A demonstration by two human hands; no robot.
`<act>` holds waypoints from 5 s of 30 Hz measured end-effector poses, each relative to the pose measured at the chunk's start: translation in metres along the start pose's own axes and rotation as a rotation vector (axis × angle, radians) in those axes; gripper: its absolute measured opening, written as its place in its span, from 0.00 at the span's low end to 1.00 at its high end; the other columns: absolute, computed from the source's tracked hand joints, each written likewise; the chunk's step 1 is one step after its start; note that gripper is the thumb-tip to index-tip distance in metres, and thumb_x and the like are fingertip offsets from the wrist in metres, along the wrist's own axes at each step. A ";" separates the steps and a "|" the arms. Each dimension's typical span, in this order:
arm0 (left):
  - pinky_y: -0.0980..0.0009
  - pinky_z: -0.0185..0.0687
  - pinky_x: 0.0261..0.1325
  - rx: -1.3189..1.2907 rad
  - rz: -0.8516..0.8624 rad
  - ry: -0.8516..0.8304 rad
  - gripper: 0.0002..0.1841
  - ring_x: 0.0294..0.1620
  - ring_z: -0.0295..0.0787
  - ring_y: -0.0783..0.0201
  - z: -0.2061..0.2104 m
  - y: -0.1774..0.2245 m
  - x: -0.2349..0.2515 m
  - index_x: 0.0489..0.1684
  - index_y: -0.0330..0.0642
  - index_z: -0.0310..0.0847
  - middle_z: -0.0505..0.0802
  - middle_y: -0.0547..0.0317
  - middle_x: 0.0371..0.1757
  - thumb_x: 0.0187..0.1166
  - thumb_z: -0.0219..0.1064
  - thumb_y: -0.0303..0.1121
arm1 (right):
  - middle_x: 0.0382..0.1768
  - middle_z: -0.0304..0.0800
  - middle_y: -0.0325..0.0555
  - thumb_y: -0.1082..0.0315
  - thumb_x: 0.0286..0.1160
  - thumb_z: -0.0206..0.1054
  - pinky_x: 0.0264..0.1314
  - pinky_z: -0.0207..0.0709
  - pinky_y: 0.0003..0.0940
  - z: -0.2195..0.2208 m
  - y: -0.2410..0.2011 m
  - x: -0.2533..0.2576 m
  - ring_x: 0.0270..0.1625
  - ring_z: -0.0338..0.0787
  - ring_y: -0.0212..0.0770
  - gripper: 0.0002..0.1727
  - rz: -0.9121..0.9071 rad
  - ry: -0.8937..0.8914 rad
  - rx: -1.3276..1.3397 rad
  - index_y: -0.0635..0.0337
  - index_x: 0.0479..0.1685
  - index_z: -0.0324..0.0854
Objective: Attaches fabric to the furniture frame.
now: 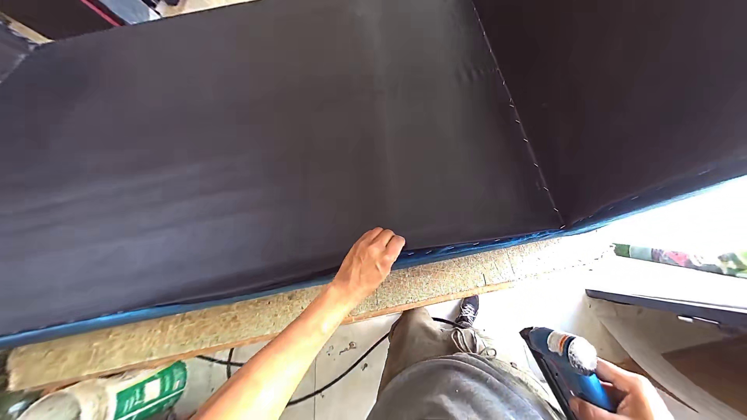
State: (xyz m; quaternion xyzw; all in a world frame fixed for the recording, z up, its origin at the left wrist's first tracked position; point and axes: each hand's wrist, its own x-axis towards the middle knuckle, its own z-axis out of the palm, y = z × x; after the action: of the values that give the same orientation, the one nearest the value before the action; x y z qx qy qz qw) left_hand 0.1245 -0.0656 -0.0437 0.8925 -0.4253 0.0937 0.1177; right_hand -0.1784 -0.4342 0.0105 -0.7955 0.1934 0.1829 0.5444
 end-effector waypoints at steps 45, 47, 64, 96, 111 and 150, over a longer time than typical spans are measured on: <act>0.57 0.79 0.45 -0.316 0.257 -0.081 0.15 0.36 0.84 0.49 0.023 -0.021 -0.020 0.55 0.36 0.89 0.90 0.50 0.35 0.85 0.54 0.23 | 0.24 0.90 0.26 0.55 0.72 0.70 0.25 0.86 0.24 0.011 -0.097 0.123 0.23 0.88 0.22 0.10 0.008 0.562 -0.286 0.50 0.38 0.88; 0.58 0.79 0.43 -0.310 0.262 -0.025 0.14 0.34 0.83 0.50 0.027 -0.020 -0.018 0.52 0.36 0.89 0.89 0.51 0.34 0.86 0.54 0.24 | 0.25 0.90 0.27 0.55 0.71 0.70 0.27 0.85 0.23 0.021 -0.103 0.121 0.24 0.88 0.21 0.10 0.005 0.564 -0.287 0.51 0.38 0.88; 0.60 0.79 0.42 -0.329 0.297 0.019 0.14 0.33 0.81 0.55 0.023 -0.020 -0.014 0.47 0.35 0.89 0.87 0.56 0.30 0.85 0.53 0.23 | 0.30 0.94 0.36 0.57 0.66 0.74 0.35 0.87 0.28 0.136 -0.160 0.117 0.32 0.92 0.26 0.15 -0.065 0.410 -0.420 0.59 0.44 0.90; 0.59 0.81 0.40 -0.301 0.141 0.017 0.17 0.35 0.85 0.52 -0.044 -0.150 -0.162 0.53 0.39 0.93 0.91 0.51 0.34 0.85 0.54 0.23 | 0.26 0.91 0.27 0.53 0.70 0.71 0.26 0.87 0.25 0.213 -0.178 0.097 0.25 0.89 0.22 0.12 -0.025 0.611 -0.338 0.51 0.39 0.88; 0.58 0.83 0.46 -0.254 0.124 -0.021 0.16 0.39 0.87 0.52 -0.039 -0.144 -0.164 0.55 0.37 0.91 0.93 0.50 0.41 0.85 0.54 0.24 | 0.30 0.93 0.30 0.56 0.67 0.72 0.35 0.86 0.21 0.258 -0.197 0.115 0.33 0.91 0.20 0.13 -0.076 0.445 -0.350 0.55 0.42 0.89; 0.62 0.87 0.49 -0.252 0.100 0.160 0.10 0.42 0.91 0.54 -0.101 -0.268 -0.300 0.50 0.37 0.89 0.96 0.50 0.44 0.84 0.59 0.24 | 0.32 0.95 0.35 0.56 0.67 0.73 0.38 0.87 0.23 0.455 -0.286 0.091 0.35 0.92 0.22 0.14 -0.125 0.431 -0.388 0.58 0.40 0.90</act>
State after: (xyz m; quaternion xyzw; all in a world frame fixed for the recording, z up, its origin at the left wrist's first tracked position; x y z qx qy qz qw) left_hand 0.1409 0.3488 -0.0628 0.8381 -0.4667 0.1160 0.2576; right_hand 0.0076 0.0772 0.0372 -0.9155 0.2167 0.0092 0.3387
